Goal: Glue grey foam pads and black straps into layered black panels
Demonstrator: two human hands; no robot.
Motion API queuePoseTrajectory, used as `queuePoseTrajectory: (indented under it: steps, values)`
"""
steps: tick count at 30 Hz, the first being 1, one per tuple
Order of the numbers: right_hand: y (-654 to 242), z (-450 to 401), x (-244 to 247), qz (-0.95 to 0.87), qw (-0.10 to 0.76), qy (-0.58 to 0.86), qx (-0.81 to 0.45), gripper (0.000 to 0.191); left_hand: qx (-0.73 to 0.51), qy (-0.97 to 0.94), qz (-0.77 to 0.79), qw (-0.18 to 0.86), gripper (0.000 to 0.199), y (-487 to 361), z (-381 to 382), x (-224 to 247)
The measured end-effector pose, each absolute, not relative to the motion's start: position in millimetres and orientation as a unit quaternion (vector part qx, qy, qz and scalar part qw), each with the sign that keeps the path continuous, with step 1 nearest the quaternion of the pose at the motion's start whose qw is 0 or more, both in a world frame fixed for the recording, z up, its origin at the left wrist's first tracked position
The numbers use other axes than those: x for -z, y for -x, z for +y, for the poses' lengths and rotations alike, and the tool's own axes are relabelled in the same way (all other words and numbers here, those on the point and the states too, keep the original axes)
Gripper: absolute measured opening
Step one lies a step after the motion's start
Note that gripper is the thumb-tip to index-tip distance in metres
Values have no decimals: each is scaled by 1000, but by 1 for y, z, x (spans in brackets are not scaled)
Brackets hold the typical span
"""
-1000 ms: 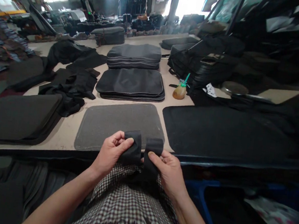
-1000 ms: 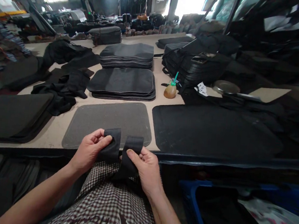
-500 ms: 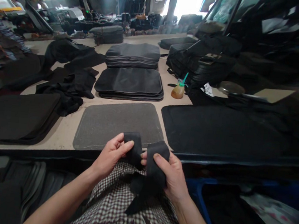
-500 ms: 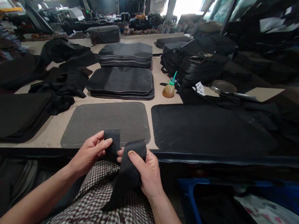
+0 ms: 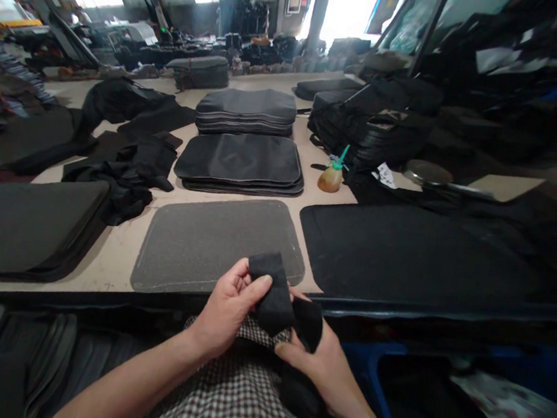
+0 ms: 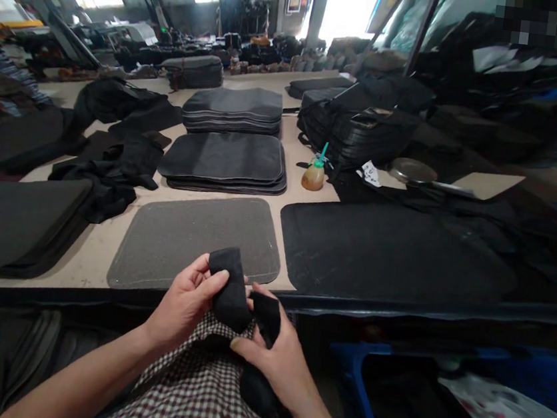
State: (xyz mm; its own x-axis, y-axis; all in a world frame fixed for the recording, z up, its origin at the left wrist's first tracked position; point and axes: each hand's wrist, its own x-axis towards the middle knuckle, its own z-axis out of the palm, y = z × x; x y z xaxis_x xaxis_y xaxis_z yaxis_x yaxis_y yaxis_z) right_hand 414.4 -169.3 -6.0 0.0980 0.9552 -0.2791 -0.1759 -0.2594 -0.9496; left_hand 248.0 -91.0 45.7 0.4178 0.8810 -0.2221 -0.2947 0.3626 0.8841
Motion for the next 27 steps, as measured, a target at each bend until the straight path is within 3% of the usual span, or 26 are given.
queuePoseTrajectory:
  steps: [2,4,9,15,18,23,27]
  values:
    - [-409,-170,15,-376,456,600,-540,55,-411,-369,365,750,40,-253,-85,-47]
    - [-411,-170,23,-385,423,619,-539,42,-423,-353,372,747,38,-252,-72,-46]
    - [-429,-171,32,-383,388,629,-554,45,-414,-383,402,722,37,-226,-14,-23]
    - [-431,-152,25,-371,391,649,-537,52,-249,-556,446,656,38,-209,69,5]
    - [-425,-135,21,-370,406,651,-524,48,-195,-671,464,545,34,-217,109,11]
    - [-416,-104,23,-366,412,651,-523,47,-172,-849,429,256,23,-236,170,25]
    - [-412,-82,26,-386,402,666,-496,47,-170,-869,425,185,18,-245,199,37]
